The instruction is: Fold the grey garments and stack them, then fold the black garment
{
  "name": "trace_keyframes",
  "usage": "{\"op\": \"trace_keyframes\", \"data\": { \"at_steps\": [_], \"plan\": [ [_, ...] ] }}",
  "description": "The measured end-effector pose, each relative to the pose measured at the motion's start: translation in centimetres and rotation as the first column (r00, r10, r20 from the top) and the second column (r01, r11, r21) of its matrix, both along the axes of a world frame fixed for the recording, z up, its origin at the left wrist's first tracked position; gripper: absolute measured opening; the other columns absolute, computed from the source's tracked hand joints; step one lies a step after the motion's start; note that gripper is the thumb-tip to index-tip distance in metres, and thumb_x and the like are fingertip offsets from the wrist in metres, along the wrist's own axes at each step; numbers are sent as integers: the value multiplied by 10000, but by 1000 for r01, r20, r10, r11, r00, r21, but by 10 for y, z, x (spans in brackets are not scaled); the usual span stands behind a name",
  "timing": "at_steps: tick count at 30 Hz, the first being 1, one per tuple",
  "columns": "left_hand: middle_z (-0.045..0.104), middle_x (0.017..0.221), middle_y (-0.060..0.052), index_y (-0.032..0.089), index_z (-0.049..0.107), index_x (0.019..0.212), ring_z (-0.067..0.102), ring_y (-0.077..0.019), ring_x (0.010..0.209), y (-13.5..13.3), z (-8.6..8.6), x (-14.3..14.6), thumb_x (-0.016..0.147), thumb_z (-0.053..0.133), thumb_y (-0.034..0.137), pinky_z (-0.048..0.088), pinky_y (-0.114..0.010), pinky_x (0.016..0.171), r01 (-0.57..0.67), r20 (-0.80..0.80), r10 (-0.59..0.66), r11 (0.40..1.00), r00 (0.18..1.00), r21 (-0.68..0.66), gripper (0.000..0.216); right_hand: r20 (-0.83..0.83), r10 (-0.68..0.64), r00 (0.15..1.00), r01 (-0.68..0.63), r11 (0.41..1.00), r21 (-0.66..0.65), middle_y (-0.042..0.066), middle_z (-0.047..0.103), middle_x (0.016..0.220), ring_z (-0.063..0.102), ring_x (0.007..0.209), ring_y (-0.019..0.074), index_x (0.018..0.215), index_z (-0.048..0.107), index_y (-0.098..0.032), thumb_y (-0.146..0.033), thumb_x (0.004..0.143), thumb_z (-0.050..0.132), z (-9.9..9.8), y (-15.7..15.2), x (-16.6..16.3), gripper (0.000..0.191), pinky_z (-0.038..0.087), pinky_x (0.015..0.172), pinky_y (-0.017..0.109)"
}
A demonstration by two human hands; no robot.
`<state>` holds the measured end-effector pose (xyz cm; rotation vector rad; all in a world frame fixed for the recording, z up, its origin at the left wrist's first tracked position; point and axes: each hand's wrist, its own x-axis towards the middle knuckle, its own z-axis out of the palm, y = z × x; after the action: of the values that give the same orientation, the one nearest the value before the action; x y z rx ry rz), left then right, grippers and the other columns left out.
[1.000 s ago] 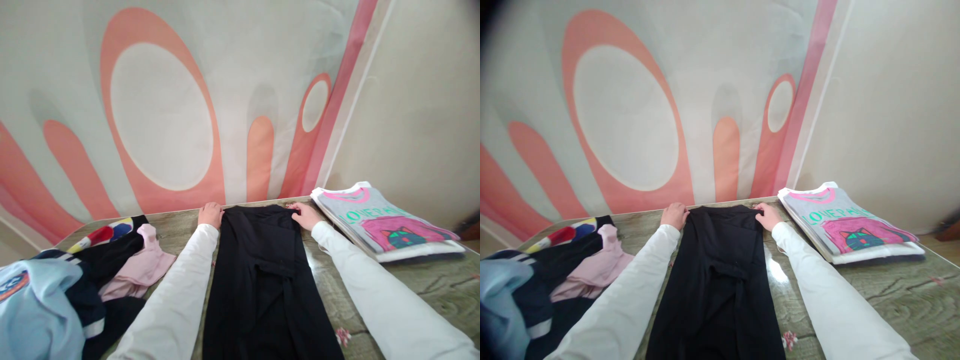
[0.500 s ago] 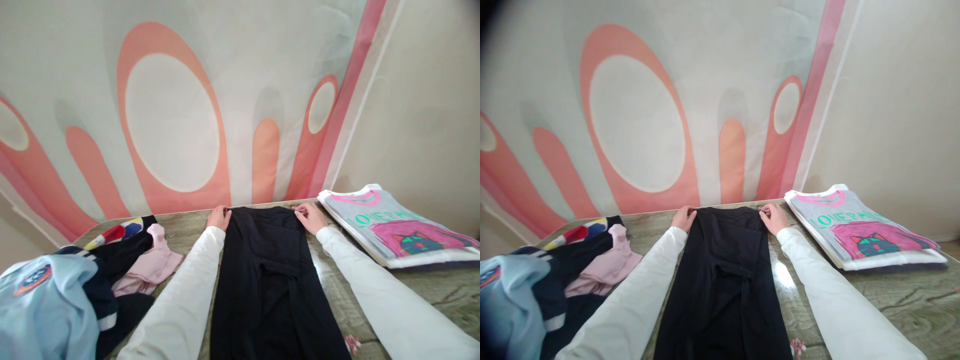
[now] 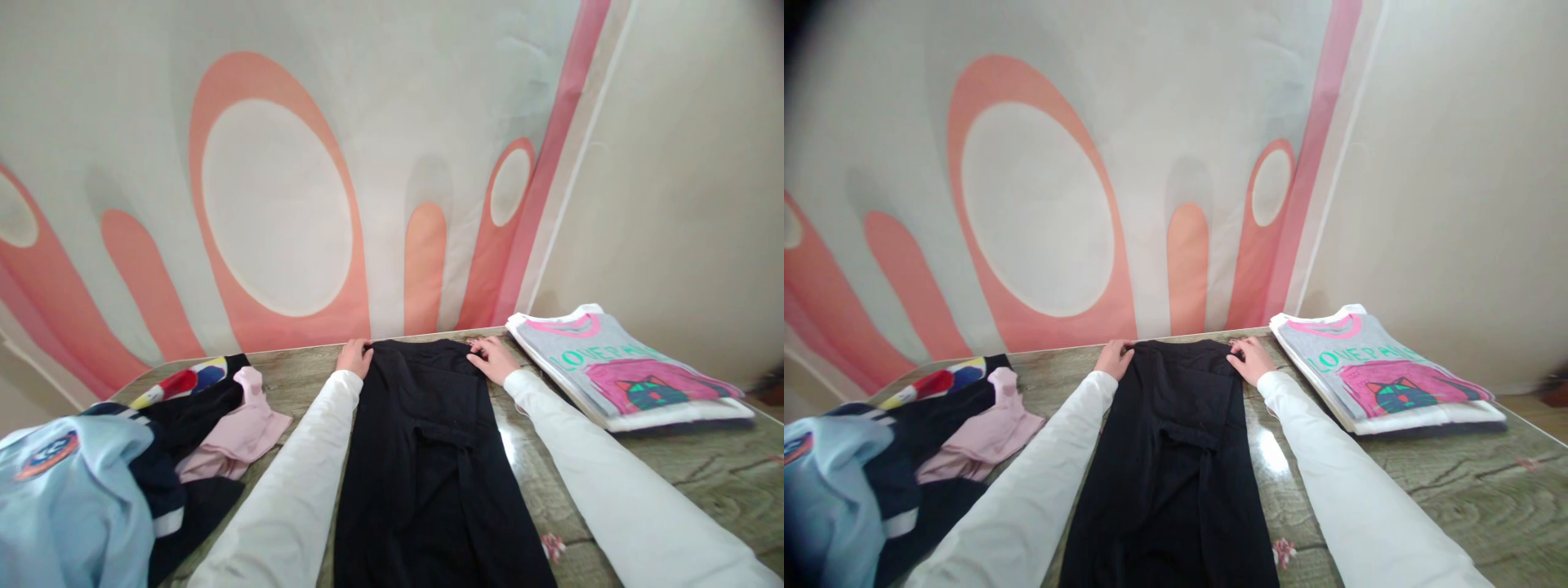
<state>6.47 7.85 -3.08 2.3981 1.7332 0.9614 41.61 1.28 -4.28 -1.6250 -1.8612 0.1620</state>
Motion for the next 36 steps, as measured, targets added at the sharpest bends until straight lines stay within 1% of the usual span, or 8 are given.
{"op": "trace_keyframes", "data": {
  "at_steps": [5,9,15,19,23,27,32,36],
  "plan": [
    [570,941,-65,176,569,924,527,-194,916,2,-4,-2,768,526,204,402,-341,855,1,2,-1,1000,1000,-10,164,-45,11,999,-10,1000,16,32,514,854,516,652,126,767,557,-187,-354,739,519,1,0,1,174,428,718,288],
    [569,975,-81,151,538,985,530,-194,920,2,-6,-3,761,523,168,405,-344,855,-14,12,14,1000,1000,-14,225,-123,-32,992,32,999,-2,6,567,721,521,642,145,763,524,-194,-394,749,482,-3,1,2,205,413,660,280],
    [581,983,-85,146,535,1010,534,-186,935,2,-8,-5,763,480,95,400,-338,873,-19,32,20,1000,999,-23,258,-180,-77,981,74,997,-26,2,600,662,540,602,147,761,521,-195,-396,723,502,-9,3,4,205,404,617,272],
    [591,968,-68,170,554,997,531,-186,937,2,-9,-6,788,475,151,403,-339,871,11,55,-9,999,998,-41,224,-147,-43,988,34,998,-62,28,626,769,549,637,148,847,564,-188,-393,739,495,-7,3,1,241,423,632,277],
    [600,969,-45,196,597,943,526,-185,949,5,-8,-8,774,504,180,390,-338,886,79,81,-73,995,994,-65,194,-47,44,998,-45,998,-31,76,604,955,555,854,190,870,611,-180,-431,741,503,-2,4,-2,302,424,764,305],
    [621,931,-29,210,634,878,536,-195,941,12,-2,-10,716,584,213,394,-330,874,167,112,-155,980,982,-104,169,-2,39,999,-39,999,-22,103,586,1037,521,997,221,852,618,-169,-447,760,480,-2,7,-2,324,385,867,328],
    [634,746,-14,161,617,773,589,-152,738,27,9,-7,742,558,316,461,-256,703,238,182,-209,958,961,-157,169,-70,-7,998,3,999,-55,95,599,1054,524,1013,226,903,602,-185,-472,769,455,-7,11,0,350,390,858,341],
    [594,625,8,146,584,726,565,-130,602,41,14,-4,720,575,358,452,-233,587,176,227,-137,972,964,-158,213,-128,-66,990,57,996,-72,60,647,865,589,804,200,846,595,-200,-487,746,480,-4,13,-1,325,432,731,315]
  ]
}}
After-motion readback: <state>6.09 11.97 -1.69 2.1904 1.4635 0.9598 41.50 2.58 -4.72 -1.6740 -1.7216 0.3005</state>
